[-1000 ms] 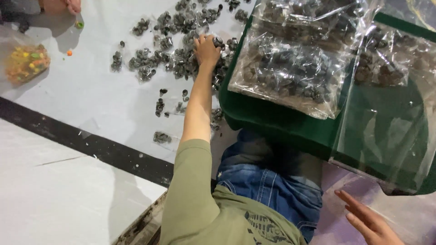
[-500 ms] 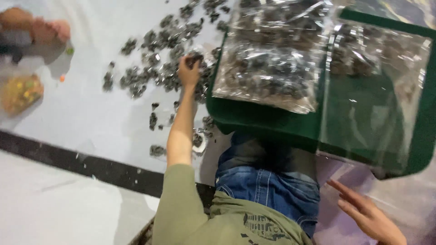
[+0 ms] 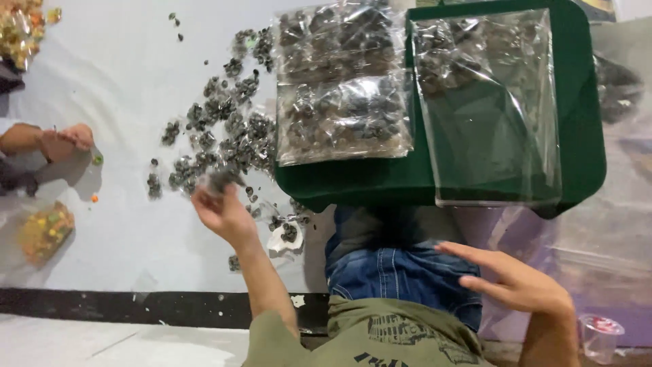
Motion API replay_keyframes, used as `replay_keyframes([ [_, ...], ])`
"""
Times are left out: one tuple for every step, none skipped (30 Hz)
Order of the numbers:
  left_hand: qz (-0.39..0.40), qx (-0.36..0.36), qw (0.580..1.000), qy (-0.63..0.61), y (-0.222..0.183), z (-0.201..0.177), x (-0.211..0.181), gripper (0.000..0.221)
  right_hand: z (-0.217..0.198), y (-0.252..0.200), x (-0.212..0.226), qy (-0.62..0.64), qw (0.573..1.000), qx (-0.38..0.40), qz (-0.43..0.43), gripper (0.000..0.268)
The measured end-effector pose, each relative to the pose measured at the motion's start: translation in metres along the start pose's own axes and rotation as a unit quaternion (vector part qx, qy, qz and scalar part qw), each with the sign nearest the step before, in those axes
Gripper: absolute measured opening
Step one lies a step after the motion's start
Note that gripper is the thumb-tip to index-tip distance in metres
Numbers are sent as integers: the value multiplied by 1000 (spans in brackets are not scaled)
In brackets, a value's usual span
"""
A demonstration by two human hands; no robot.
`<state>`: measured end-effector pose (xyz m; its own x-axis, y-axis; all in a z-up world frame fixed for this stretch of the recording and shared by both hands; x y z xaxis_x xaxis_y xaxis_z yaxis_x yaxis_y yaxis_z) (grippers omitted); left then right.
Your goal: The person picks up small black items from a pile on the floor by hand and places them into a small plastic bag. They then put the filled bag into a larger plastic bag resting on a green mat.
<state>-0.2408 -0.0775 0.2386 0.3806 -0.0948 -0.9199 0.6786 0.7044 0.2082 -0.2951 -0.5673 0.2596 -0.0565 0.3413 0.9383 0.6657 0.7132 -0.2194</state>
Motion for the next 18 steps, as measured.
replay_keyframes([
  [0,8,1000,1,-20,9,0,36,8,9,8,3,1000,-7,-1,62],
  [-17,106,989,-101,-39,22,1,28,13,18,20,33,996,-30,-76,60],
  [-36,202,958,-200,-59,35,1,22,17,26,31,61,985,-54,-150,58],
  [-39,208,957,-199,-86,47,14,22,27,35,33,64,985,-61,-149,58],
  [-83,190,968,-141,-112,57,29,32,33,43,35,74,974,-129,-173,64],
  [-126,171,974,-83,-139,67,43,44,38,50,38,81,957,-196,-197,71],
  [-128,178,972,-84,-153,88,34,44,40,54,37,81,956,-203,-196,71],
  [-133,237,959,-82,-170,109,25,42,41,57,36,92,940,-244,-220,77],
  [-137,296,942,-79,-187,129,16,39,42,60,34,103,921,-285,-244,84],
  [-141,300,940,-79,-198,142,14,39,42,57,30,104,921,-288,-242,84],
  [-126,320,935,-86,-210,156,10,37,42,54,25,52,912,-339,-227,69],
  [-112,339,929,-93,-222,170,7,35,41,51,20,1,899,-385,-210,55],
  [-115,341,928,-93,-228,173,15,35,42,45,14,2,898,-387,-207,55],
  [-103,356,926,-73,-235,176,23,34,41,38,7,29,882,-432,-184,45],
  [-90,370,923,-54,-241,180,31,33,41,31,-1,56,863,-476,-161,38],
  [-91,371,922,-55,-239,187,23,33,38,25,-6,56,863,-477,-159,38],
  [-32,390,920,-8,-237,194,13,34,35,19,-12,66,857,-489,-150,34],
  [28,407,912,37,-235,202,3,36,32,12,-18,75,851,-500,-141,31],
])
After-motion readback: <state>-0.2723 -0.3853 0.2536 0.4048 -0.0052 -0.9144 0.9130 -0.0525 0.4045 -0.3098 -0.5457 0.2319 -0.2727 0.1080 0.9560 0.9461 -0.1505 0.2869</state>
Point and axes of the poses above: each hand's wrist, its own y-axis towards the middle knuckle, its own z-axis out of the palm, x = y × z, the point moved 2 cm from there along y, towards the middle knuckle, and after that the axes turned 7 degrees about -z, right-handed, at the moved point
